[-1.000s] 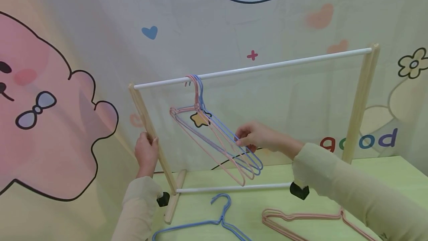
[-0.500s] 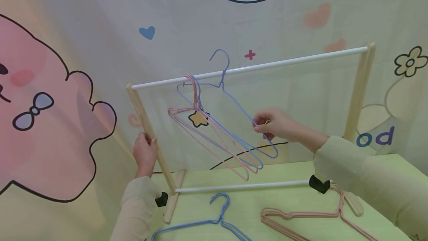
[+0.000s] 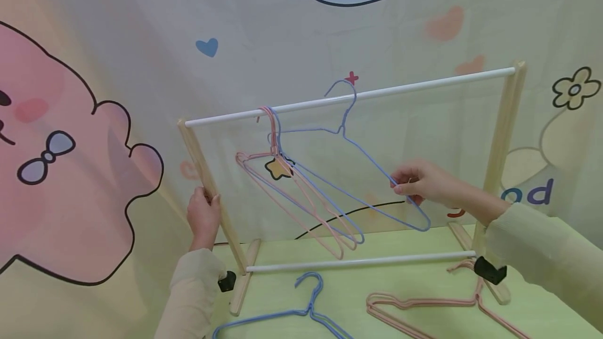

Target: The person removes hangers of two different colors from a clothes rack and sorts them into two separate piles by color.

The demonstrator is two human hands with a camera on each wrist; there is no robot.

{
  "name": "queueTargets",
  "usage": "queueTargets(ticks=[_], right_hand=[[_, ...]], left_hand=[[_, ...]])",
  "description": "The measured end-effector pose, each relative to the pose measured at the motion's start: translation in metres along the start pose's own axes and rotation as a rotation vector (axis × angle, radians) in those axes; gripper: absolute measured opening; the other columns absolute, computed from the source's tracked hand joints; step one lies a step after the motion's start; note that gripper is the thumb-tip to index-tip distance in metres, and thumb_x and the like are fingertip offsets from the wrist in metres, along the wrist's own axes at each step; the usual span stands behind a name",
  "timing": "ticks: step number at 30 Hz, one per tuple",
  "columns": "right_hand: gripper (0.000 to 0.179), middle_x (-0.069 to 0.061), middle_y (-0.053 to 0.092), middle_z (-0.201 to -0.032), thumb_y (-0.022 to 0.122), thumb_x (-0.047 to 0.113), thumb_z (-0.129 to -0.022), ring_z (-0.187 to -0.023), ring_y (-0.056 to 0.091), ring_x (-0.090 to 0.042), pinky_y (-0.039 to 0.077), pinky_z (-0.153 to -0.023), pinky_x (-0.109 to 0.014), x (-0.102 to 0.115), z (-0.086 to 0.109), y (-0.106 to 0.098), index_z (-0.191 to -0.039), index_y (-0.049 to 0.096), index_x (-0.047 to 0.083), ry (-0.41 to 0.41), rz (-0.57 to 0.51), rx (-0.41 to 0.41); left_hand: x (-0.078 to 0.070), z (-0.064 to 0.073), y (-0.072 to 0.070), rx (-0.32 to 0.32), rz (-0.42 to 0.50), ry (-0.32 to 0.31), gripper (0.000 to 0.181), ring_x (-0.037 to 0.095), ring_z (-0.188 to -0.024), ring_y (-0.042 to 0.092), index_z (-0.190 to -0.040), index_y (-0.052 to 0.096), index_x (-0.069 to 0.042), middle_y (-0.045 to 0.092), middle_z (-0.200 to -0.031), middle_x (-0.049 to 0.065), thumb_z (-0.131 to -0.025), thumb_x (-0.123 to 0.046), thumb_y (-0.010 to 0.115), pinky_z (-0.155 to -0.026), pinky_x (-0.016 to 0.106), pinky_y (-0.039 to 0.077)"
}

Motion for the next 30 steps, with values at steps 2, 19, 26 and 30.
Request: queueTargets(ticks=[2, 19, 26, 30], right_hand=[[0.013, 0.002, 0.05, -0.068, 0.056, 0.005, -0.084, -0.055, 0.049, -0.01, 0.044, -0.052, -0.024, -0.004, 0.003, -0.001, -0.089, 0.052, -0.006, 0.002, -0.009, 0.009], [0.024, 0.005, 0.053, -0.069, 0.051, 0.016, -0.089, -0.058, 0.052, -0.011, 0.04, -0.045, -0.025, -0.031, 0.028, -0.007, -0.1, 0.054, -0.005, 0.01, -0.021, -0.052], [0.009, 0.009, 0.053, -0.067, 0.05, 0.01, -0.089, -0.056, 0.049, -0.007, 0.041, -0.045, -0.023, -0.032, 0.04, -0.009, -0.09, 0.058, 0.01, -0.141, -0.061, -0.047], [0.014, 0.011, 0.054, -0.069, 0.049, 0.009, -0.089, -0.059, 0.051, -0.007, 0.046, -0.053, -0.024, -0.045, 0.048, -0.002, -0.089, 0.061, 0.016, -0.159, -0.098, 0.006]], left_hand=[[0.001, 0.0, 0.0, 0.002, 0.002, -0.001, 0.021, 0.034, -0.082, 0.05, -0.098, 0.048, 0.003, 0.053, -0.088, 0.021, -0.086, -0.014, 0.055, -0.073, 0.046, 0.039], [-0.002, 0.002, -0.001, -0.005, 0.002, 0.024, 0.02, 0.035, -0.082, 0.05, -0.096, 0.048, 0.004, 0.054, -0.088, 0.022, -0.086, -0.012, 0.055, -0.073, 0.046, 0.038], [-0.001, 0.001, -0.001, -0.002, 0.002, 0.011, 0.021, 0.034, -0.081, 0.05, -0.097, 0.048, 0.003, 0.054, -0.088, 0.021, -0.086, -0.013, 0.055, -0.072, 0.046, 0.038], [-0.001, 0.001, -0.001, 0.0, 0.001, 0.008, 0.021, 0.034, -0.082, 0.05, -0.097, 0.047, 0.003, 0.053, -0.087, 0.021, -0.086, -0.013, 0.055, -0.073, 0.046, 0.038]])
Point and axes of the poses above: each hand's wrist, its own z-axis away from the middle knuckle, its own y-axis out of the palm, x = y × z, the point moved 6 cm from there along -z, towards the middle knuckle
